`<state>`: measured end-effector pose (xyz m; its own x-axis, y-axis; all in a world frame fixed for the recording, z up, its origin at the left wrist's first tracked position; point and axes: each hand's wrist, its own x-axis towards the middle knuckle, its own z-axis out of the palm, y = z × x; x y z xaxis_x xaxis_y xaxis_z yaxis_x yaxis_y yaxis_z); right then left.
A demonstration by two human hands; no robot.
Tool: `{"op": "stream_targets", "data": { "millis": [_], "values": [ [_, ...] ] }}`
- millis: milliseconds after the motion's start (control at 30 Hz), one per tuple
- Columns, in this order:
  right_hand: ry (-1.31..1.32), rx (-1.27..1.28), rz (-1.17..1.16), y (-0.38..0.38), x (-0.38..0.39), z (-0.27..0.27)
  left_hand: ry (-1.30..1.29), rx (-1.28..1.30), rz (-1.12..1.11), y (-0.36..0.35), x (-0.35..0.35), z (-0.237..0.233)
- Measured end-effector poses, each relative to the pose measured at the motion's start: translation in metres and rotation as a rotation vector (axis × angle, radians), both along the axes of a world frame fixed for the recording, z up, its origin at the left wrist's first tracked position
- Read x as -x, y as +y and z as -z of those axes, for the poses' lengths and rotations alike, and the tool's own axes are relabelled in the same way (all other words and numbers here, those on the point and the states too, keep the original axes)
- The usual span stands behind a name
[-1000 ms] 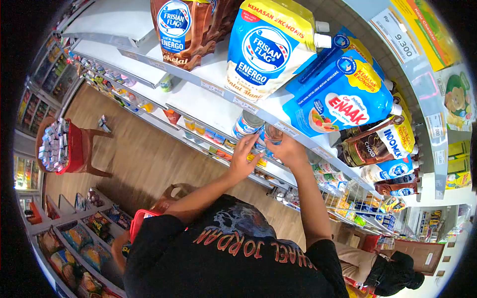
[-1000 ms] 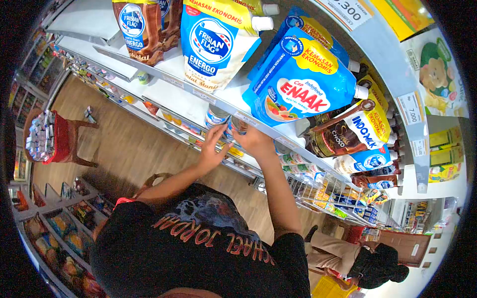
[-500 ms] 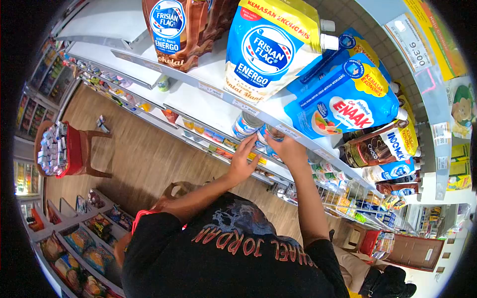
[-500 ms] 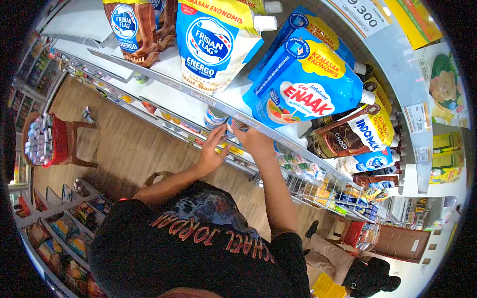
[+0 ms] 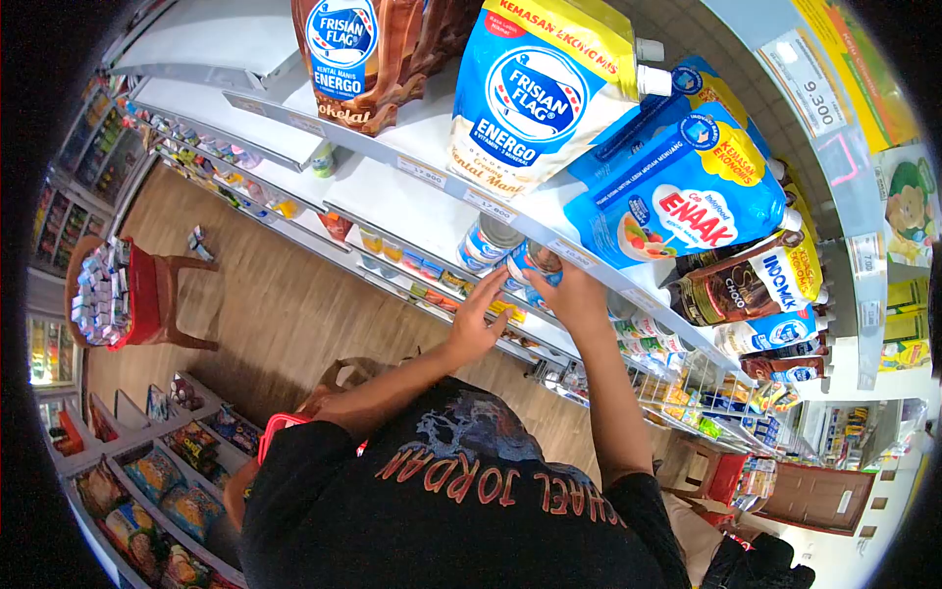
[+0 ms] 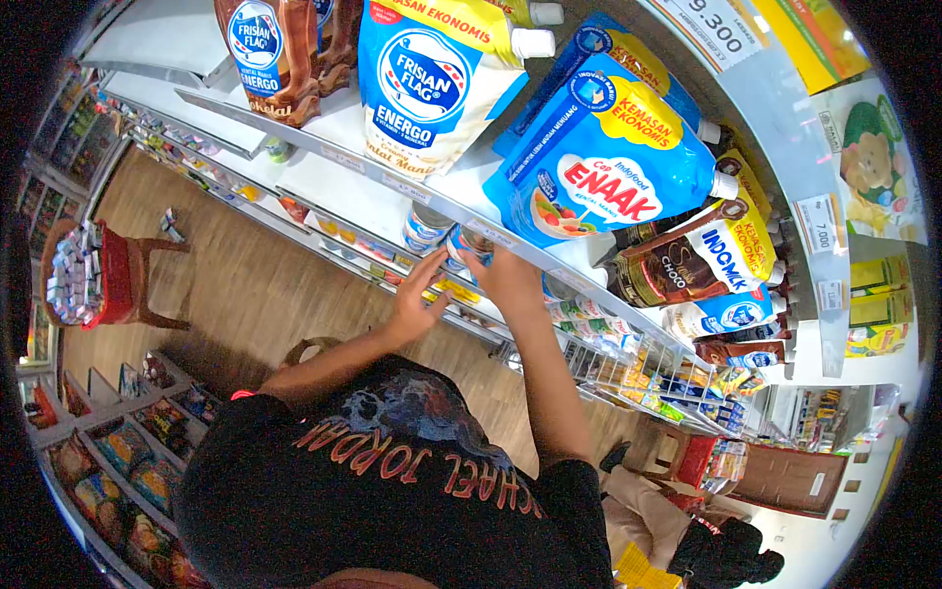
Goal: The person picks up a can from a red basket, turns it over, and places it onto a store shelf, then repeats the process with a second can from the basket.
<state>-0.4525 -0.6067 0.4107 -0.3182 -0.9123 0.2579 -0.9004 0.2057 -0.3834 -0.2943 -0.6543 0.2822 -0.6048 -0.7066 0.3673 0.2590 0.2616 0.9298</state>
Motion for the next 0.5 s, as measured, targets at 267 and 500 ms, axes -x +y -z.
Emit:
{"op": "stream_targets", "data": {
  "millis": [267,500],
  "values": [
    [0.138,0.1,-0.02,0.01,-0.019,-0.01,-0.012,0.126,-0.084,-0.004,-0.004,0.006],
    [-0.018,0.162,-0.344,0.086,-0.049,0.046,-0.174,0.061,-0.138,0.018,-0.058,0.047]
  ]
}}
